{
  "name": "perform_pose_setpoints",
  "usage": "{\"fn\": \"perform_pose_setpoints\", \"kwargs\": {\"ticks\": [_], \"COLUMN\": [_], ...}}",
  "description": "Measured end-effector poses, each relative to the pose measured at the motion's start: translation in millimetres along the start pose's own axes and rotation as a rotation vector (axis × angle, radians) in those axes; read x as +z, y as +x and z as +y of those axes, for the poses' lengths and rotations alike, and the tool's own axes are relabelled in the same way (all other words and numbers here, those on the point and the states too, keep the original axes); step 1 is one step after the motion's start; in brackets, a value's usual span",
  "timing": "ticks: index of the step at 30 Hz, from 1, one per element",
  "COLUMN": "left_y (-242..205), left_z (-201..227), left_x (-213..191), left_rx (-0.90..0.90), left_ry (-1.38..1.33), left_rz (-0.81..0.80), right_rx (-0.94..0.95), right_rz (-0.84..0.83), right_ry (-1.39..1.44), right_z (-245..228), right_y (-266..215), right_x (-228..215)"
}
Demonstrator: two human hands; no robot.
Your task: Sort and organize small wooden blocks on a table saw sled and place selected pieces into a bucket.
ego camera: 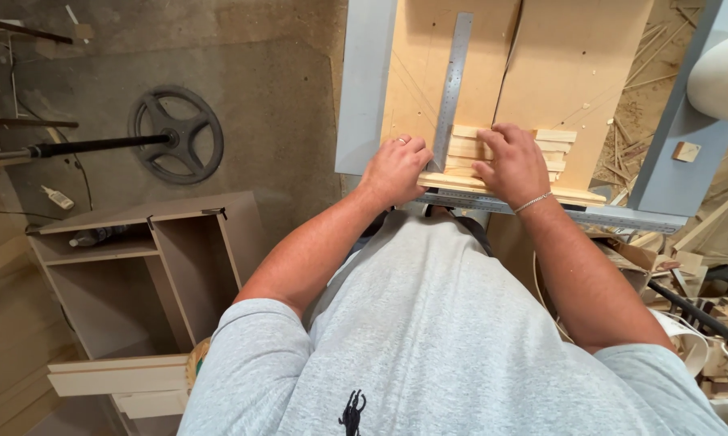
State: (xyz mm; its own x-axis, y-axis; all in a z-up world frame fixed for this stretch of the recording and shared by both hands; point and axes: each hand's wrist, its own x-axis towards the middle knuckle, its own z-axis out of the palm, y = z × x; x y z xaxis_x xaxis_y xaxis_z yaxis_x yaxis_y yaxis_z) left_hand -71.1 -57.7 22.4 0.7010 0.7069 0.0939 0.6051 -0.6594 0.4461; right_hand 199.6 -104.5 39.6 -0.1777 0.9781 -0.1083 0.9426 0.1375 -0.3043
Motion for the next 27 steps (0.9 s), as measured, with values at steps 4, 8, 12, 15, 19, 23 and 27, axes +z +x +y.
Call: {"fn": "perform_pose_setpoints", "kwargs": {"ticks": [4, 8, 12, 15, 19, 23, 27], "left_y": [1, 0, 0, -1, -2, -2, -2], "left_z": [1, 1, 2, 0, 0, -1, 1], "left_x": [-7, 0, -4, -3, 3, 5, 2], "left_rx": [0.006, -0.019, -0.005, -0.007, -0.016, -0.014, -0.02], "left_ry": [0.002, 0.005, 0.004, 0.0, 0.003, -0.003, 0.014], "left_rz": [0.015, 0.0, 0.022, 0.017, 0.018, 0.032, 0.039], "right_rx": [0.021, 0.011, -0.046, -0.102, -0.168, -0.17, -0.194], "right_rz": [-0.06, -0.076, -0.147, -0.133, -0.093, -0.096, -0.07], "right_ry": [0.027, -0.034, -0.043, -0.058, -0.074, -0.08, -0.077], "right_z": [5, 7, 6, 7, 7, 12, 17], "right_y": [4, 8, 14, 17, 16, 18, 17], "right_x": [10, 13, 2, -1, -8, -3, 3]}}
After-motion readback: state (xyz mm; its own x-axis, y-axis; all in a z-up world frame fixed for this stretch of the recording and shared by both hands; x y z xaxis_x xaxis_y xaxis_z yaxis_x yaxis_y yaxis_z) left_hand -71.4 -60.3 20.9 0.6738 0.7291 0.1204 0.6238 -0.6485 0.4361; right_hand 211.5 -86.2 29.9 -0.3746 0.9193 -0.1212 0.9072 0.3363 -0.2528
